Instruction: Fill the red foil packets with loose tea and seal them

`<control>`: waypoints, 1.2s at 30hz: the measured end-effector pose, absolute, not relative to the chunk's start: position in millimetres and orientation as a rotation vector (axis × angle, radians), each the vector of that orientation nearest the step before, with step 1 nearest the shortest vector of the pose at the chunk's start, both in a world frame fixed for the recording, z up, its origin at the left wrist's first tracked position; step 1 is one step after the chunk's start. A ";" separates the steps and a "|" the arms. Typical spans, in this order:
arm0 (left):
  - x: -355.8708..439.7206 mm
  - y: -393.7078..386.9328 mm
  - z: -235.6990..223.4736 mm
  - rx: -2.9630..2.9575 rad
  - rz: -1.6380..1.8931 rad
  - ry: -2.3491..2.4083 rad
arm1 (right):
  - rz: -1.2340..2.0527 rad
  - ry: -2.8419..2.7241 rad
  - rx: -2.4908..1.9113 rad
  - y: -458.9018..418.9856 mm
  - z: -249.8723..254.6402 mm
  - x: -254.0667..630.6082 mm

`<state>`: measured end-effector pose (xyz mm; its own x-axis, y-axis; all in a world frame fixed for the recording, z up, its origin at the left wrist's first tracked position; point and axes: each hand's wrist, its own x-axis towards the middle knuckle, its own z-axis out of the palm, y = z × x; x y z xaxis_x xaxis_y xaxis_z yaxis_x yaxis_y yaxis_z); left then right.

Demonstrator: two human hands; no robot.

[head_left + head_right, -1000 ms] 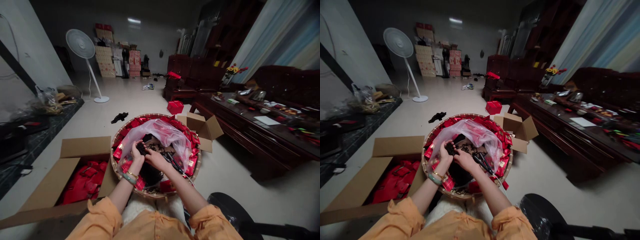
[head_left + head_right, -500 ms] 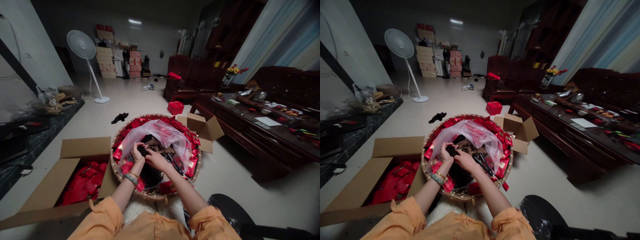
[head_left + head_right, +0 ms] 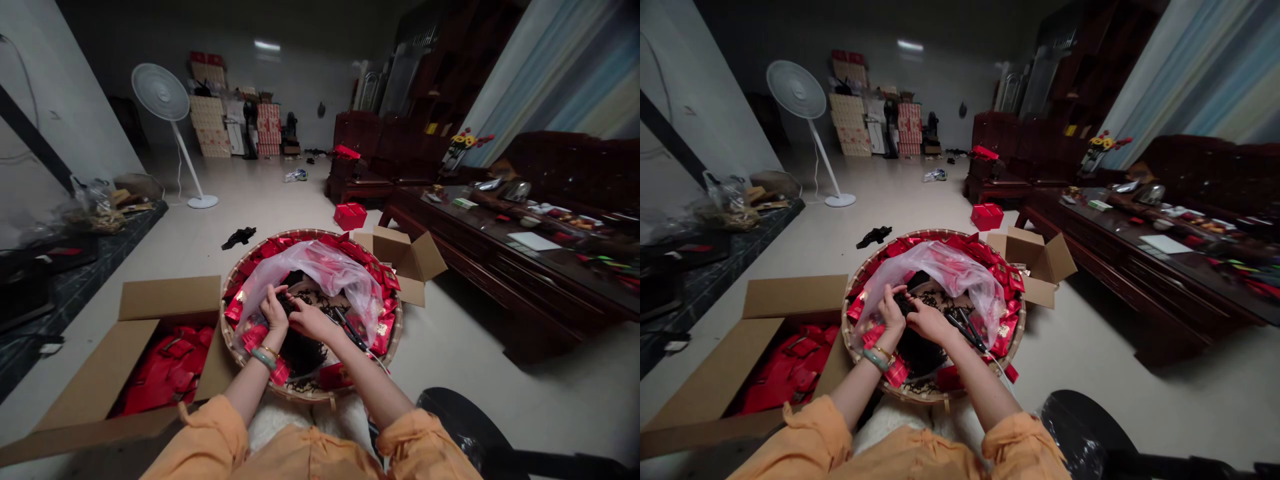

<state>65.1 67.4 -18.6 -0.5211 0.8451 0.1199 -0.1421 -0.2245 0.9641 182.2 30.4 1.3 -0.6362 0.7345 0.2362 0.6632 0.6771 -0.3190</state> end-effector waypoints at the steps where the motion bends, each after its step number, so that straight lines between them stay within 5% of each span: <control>1: 65.3 67.2 -17.8 0.857 1.824 1.314 | 0.290 -2.547 -1.101 30.4 1.2 182.1; 36: 67.6 70.7 -18.0 0.858 1.765 1.288 | 0.275 -2.580 -1.034 40.6 -2.5 188.7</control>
